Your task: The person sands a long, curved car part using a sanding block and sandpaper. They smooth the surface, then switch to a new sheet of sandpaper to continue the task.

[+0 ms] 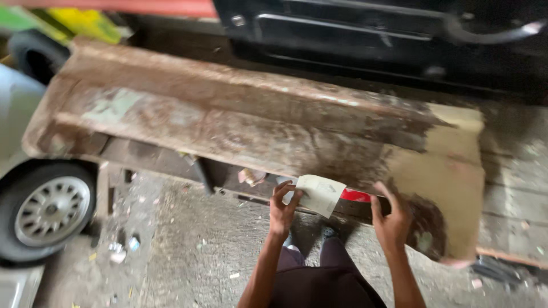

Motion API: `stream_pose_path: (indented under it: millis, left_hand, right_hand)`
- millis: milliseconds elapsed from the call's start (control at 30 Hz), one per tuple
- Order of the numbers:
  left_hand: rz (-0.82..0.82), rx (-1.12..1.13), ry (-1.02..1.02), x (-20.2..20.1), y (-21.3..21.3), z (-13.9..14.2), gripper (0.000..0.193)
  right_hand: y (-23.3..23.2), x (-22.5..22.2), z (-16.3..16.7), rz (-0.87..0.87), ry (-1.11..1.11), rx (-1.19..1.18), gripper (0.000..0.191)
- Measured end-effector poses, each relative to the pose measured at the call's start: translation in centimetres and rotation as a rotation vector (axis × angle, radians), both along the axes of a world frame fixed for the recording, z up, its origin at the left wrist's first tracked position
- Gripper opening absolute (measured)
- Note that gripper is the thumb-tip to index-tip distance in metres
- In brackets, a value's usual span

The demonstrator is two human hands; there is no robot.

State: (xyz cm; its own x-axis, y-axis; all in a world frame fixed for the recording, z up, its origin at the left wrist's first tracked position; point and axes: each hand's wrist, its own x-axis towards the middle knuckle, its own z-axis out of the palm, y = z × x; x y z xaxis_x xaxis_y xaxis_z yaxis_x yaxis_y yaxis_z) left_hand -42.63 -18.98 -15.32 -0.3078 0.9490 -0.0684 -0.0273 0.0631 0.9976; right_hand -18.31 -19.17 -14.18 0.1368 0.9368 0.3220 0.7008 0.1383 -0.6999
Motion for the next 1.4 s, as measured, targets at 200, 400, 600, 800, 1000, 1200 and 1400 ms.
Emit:
stream_pose_path:
  millis: [200,400,600,800,1000,1200,1400]
  left_hand:
    - [-0.169,0.228,0.547,9.8,0.7,-0.1,0.006]
    - [-0.238,0.454,0.676,20.2,3.4,0.0,0.015]
    - [-0.244,0.477,0.67,28.8,4.9,-1.2,0.019]
    - [-0.157,0.495,0.77,33.9,5.6,-2.7,0.021]
    - [-0.013,0.476,0.986,37.1,7.3,-3.5,0.022]
    - [-0.036,0.454,1.003,39.8,10.3,-3.1,0.021]
    - [-0.142,0.37,0.999,41.4,13.9,-1.9,0.029]
  right_hand:
    - [-0.7,9.4,-0.6,-0.22,-0.393,-0.044,0.087]
    - [0.0,18.1,-1.3,-0.266,-0.546,-0.32,0.101]
    - [-0.3,25.1,-1.6,-0.189,-0.38,-0.386,0.114]
    - [0.5,28.6,-2.4,-0.239,-0.273,-0.682,0.129]
    - [1.7,31.1,-3.6,-0.198,-0.332,-0.65,0.132]
    - [5.5,34.4,-3.9,-0.172,-0.345,-0.617,0.126]
    - [9.9,36.6,-3.1,-0.14,-0.343,-0.514,0.122]
